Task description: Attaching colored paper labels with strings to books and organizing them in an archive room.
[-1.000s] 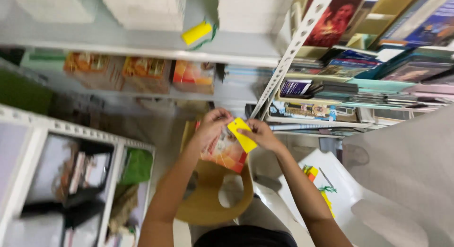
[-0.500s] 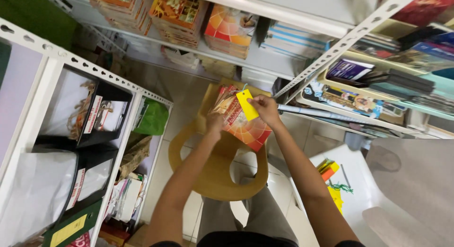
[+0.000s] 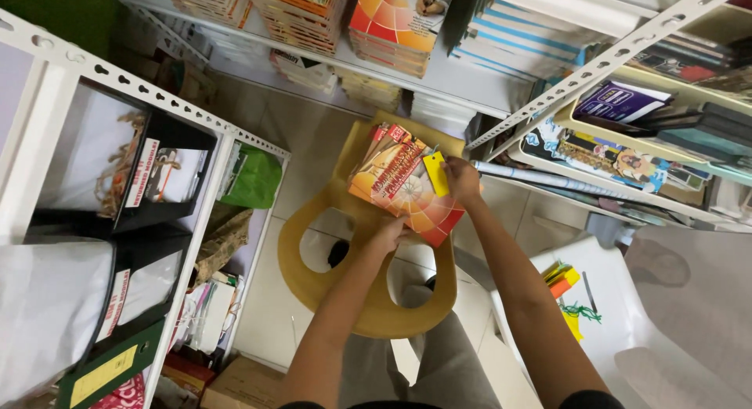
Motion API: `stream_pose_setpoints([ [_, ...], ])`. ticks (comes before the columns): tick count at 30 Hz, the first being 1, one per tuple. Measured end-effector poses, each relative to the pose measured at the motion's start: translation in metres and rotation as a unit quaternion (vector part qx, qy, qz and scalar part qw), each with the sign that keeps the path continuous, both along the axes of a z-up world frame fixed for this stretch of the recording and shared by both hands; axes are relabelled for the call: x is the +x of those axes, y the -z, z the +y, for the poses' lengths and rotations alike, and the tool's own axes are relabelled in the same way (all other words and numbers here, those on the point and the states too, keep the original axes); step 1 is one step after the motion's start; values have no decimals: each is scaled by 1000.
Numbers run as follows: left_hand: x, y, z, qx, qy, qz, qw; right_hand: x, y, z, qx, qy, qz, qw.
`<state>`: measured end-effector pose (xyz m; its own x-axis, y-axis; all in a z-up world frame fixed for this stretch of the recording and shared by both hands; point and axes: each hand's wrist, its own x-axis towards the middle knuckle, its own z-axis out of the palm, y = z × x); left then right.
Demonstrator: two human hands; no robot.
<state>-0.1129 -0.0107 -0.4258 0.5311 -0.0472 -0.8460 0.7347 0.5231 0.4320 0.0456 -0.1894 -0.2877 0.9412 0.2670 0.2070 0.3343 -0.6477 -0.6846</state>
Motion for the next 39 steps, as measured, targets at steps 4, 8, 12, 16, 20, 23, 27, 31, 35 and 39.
stream_pose_setpoints([
  [4, -5, -67, -14, -17, 132, 17, 991, -15, -25, 2, -17, 22, 47, 999],
  [8, -2, -34, -20, 168, 96, -45, 980, -24, -8, -5, 26, -11, -39, 999],
  [12, 0, -226, 31, 555, 391, -100, 728, -40, 2, -13, 55, 20, -31, 998],
  [16, 29, -47, 60, 532, 290, -293, 740, -83, 0, -14, 72, 166, 108, 977],
  [20, 74, -32, 93, 556, 409, -126, 713, -125, 12, -24, 149, 185, 217, 947],
  [23, 87, -47, 78, 646, 404, -71, 643, -129, -1, -21, 177, 215, 199, 940],
  [27, 68, -155, 33, 627, 426, -181, 626, -100, 7, -26, 382, 294, 244, 842],
  [31, 54, -206, -9, 569, 463, -289, 615, -64, 22, -49, 232, 254, 153, 926],
  [35, 45, -203, -42, 565, 524, -380, 512, -59, -51, -50, 266, 266, 235, 896],
  [39, 49, -152, -53, 625, 511, -401, 433, -66, -22, -71, 279, 217, 196, 915],
])
